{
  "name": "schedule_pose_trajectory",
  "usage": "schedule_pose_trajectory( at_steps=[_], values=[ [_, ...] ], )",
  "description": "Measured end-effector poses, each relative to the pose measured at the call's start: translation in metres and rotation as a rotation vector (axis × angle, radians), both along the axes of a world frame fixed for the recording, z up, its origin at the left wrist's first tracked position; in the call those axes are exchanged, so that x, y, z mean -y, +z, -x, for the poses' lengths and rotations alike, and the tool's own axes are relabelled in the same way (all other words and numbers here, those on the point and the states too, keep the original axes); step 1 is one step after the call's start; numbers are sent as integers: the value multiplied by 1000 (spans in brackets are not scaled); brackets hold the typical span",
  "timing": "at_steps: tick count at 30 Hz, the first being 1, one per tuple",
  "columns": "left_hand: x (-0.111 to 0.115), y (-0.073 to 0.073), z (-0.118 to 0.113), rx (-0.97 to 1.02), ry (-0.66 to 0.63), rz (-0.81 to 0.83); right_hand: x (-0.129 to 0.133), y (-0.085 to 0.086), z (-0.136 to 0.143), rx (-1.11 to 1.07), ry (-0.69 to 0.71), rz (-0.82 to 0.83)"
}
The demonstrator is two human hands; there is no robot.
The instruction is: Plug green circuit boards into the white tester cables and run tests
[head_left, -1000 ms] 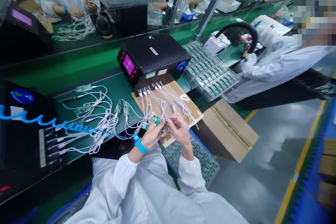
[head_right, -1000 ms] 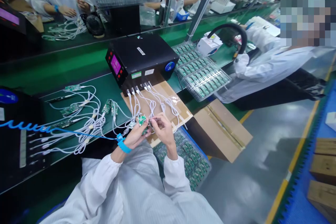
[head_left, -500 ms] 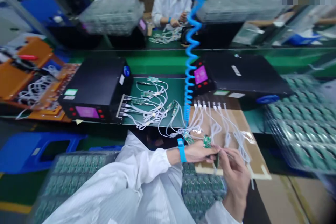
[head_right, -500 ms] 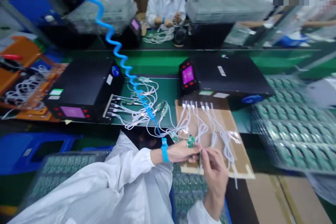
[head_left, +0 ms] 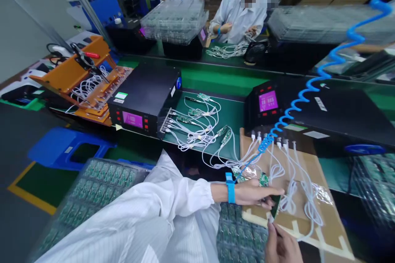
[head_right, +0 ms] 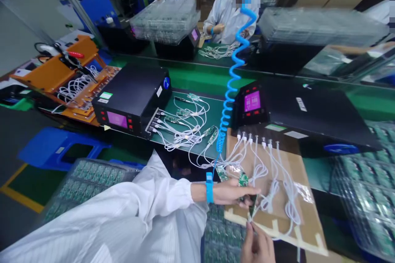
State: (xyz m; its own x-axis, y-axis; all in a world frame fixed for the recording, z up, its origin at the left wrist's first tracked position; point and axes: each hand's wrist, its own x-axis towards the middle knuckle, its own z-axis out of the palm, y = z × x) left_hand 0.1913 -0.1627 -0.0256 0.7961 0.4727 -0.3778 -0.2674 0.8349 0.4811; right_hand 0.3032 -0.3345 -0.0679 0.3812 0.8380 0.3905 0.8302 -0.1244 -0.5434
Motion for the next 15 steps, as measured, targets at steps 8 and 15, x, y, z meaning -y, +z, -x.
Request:
schedule_pose_trajectory(
  at_steps=[8, 15],
  values=[
    [13, 19, 17, -76, 16, -131, -6, 9, 28, -35, -31, -42],
    [-19, 33, 36, -228, 245, -290, 3, 13, 20, 102, -112, 19]
  ],
)
